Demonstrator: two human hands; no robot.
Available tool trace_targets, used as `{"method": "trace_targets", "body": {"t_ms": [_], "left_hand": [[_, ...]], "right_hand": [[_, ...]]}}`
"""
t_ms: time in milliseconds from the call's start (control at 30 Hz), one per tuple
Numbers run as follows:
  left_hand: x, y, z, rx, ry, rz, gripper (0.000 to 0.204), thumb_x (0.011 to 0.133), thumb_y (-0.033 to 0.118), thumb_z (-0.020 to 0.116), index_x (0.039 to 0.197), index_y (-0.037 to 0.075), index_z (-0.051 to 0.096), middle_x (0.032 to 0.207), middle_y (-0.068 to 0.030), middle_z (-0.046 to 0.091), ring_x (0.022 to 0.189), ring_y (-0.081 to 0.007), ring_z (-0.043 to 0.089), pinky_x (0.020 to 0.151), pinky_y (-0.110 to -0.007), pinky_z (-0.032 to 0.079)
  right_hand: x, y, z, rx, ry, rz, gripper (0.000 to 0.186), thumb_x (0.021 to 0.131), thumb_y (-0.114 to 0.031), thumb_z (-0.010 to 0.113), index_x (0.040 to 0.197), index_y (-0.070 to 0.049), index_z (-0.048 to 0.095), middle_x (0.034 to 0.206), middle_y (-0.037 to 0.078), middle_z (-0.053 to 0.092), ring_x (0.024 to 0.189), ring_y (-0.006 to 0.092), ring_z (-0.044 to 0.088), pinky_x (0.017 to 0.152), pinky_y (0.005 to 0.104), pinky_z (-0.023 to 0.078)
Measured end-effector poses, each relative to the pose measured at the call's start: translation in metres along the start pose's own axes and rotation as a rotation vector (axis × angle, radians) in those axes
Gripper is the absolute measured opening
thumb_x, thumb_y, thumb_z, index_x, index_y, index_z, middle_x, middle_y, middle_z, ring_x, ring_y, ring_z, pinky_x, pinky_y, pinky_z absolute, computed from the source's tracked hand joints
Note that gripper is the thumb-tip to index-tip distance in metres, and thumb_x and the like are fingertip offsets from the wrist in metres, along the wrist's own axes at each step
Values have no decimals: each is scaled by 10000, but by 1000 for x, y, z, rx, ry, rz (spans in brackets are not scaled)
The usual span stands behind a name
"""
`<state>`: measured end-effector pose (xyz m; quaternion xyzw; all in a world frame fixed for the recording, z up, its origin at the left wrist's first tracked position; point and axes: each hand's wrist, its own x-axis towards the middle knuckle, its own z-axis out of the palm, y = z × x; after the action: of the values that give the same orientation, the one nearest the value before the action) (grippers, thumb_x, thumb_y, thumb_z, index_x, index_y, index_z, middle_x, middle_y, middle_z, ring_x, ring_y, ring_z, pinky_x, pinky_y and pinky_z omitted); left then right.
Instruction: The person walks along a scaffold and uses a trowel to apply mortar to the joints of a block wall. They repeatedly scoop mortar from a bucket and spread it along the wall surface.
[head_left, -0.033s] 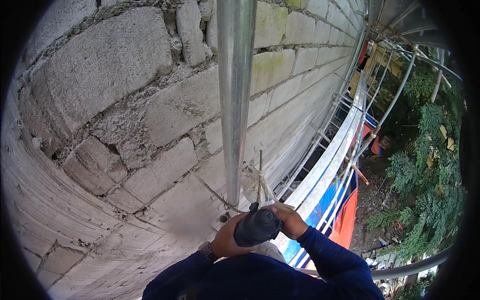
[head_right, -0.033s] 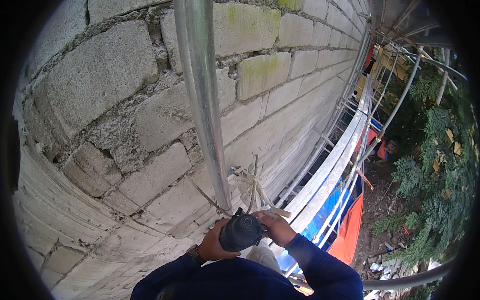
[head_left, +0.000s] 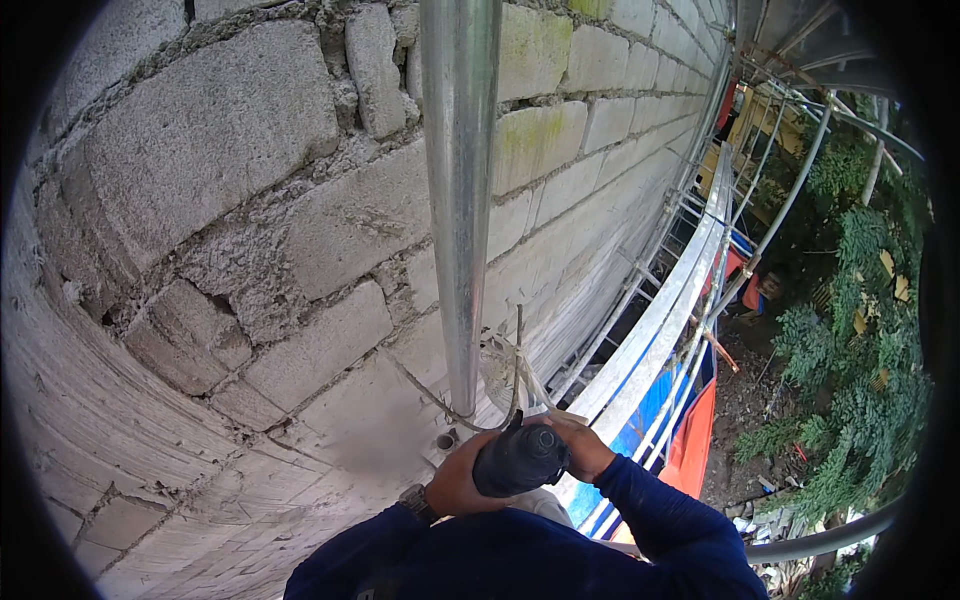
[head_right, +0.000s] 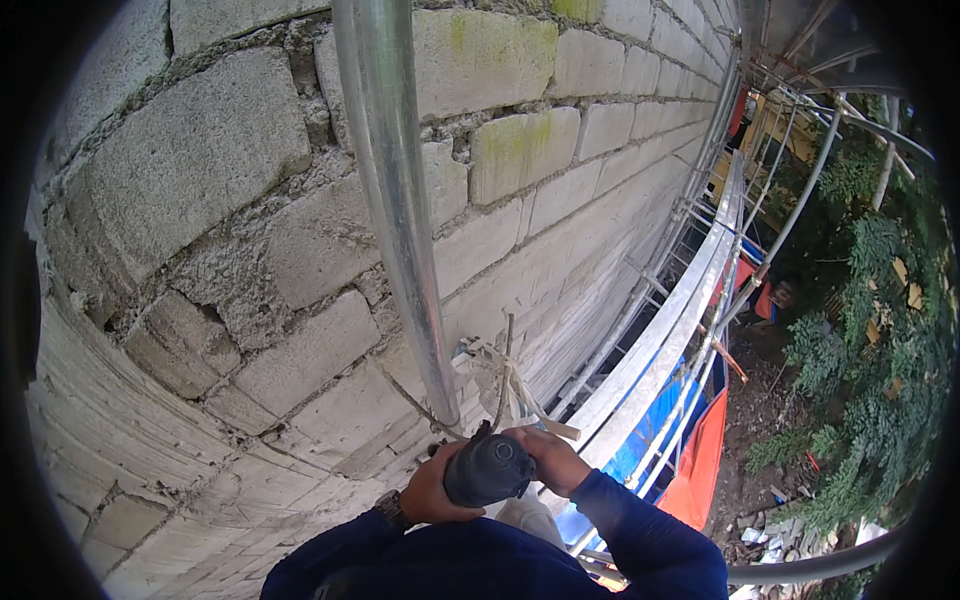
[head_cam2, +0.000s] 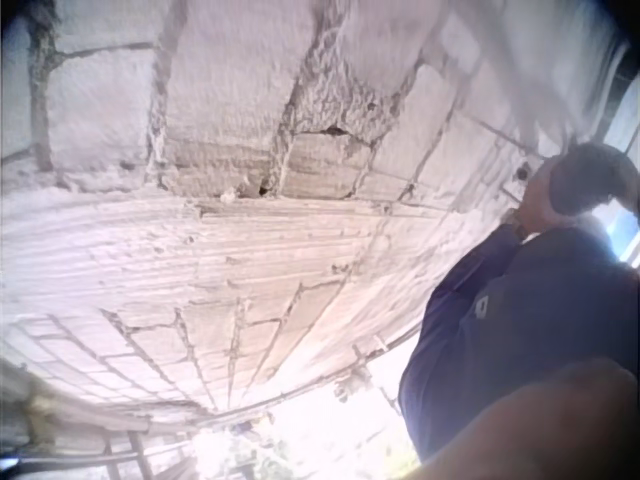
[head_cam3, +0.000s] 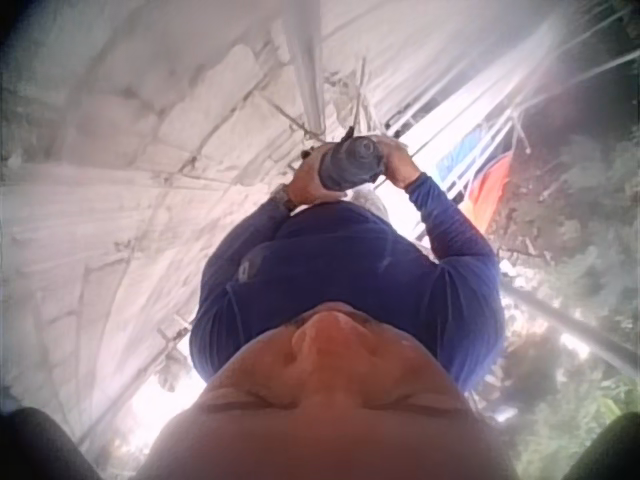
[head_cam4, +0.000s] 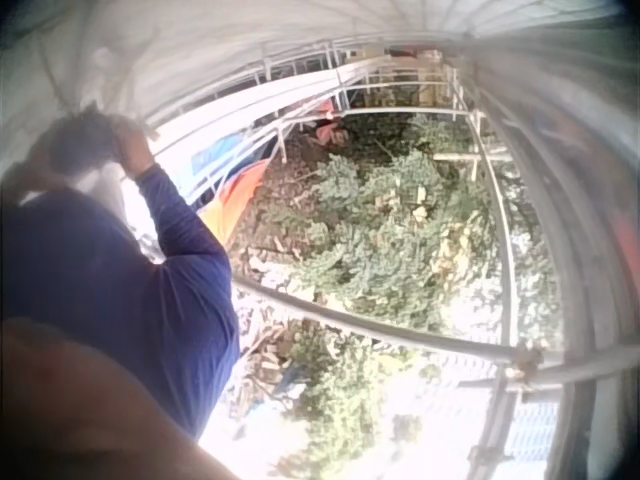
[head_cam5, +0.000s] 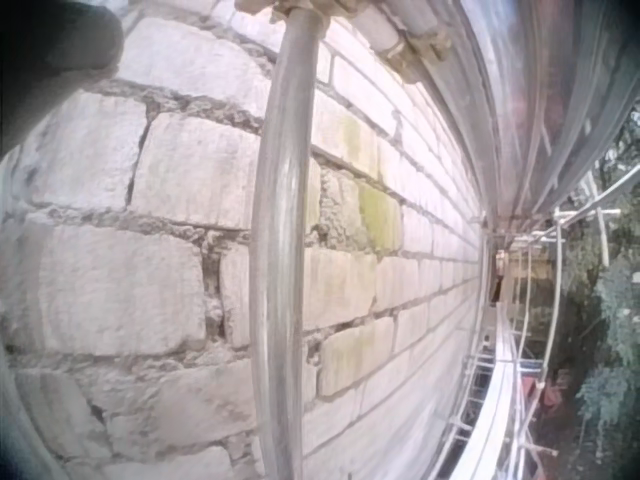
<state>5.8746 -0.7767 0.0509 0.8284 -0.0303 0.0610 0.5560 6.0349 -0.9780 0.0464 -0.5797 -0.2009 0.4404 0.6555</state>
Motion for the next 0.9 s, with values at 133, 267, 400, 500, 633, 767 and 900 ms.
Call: {"method": "trace_targets", "body": {"t_ms": [133, 267, 400, 500, 633, 767, 900], "left_hand": [[33, -5, 17, 42, -41, 105, 1026, 611, 379, 932, 1417, 8, 419, 1327, -202, 557, 1221, -330, 581, 1035, -429, 458], [74, -2, 33, -57, -70, 96, 1024, 632, 372, 919, 1434, 7, 398, 1330, -212, 550, 1220, -331, 580, 1044, -426, 449], [120, 6, 48, -51, -89, 38, 1020, 675, 352, 887, 1464, -5, 349, 1358, -239, 514, 1240, -359, 555, 1076, -433, 417], [162, 4, 66, -24, -52, 48, 1001, 716, 324, 864, 1488, -3, 317, 1396, -242, 479, 1271, -366, 528, 1083, -434, 411], [189, -16, 74, 134, 102, 79, 912, 794, 245, 804, 1501, -13, 290, 1440, -232, 436, 1297, -340, 506, 1081, -431, 413], [169, -19, 63, -107, 3, -210, 789, 838, 191, 768, 1473, -11, 347, 1431, -194, 474, 1236, -296, 568, 1065, -417, 442], [124, -40, 59, -286, 34, -470, 644, 889, 178, 727, 1426, -9, 427, 1370, -151, 546, 1179, -238, 611, 1011, -378, 491]], "right_hand": [[14, -22, -32, 264, 176, -8, 316, 940, -49, 564, 1250, 11, 570, 993, 95, 667, 835, 183, 660, 765, 330, 547], [21, -95, -82, 443, 292, -236, 380, 868, 23, 488, 1242, 8, 553, 733, 103, 609, 611, 199, 551, 629, 331, 488], [18, -176, -105, 359, 118, -424, 372, 819, 84, 522, 1181, 20, 584, 928, 90, 636, 579, 119, 491, 561, 286, 423], [33, -204, -126, 219, 84, -472, 302, 823, 50, 553, 1123, 23, 576, 870, 74, 603, 520, 75, 451, 499, 252, 394], [79, -224, -144, 22, 220, -449, 274, 805, 67, 582, 1072, 24, 626, 768, 18, 577, 525, 58, 448, 500, 231, 361], [130, -203, -180, -467, 258, -423, 243, 795, 6, 627, 1033, 11, 677, 742, 21, 627, 596, 53, 525, 538, 229, 419], [216, -123, -236, -575, 319, -411, 238, 774, -26, 635, 998, 20, 703, 838, 95, 705, 762, 155, 657, 724, 301, 532]]}}
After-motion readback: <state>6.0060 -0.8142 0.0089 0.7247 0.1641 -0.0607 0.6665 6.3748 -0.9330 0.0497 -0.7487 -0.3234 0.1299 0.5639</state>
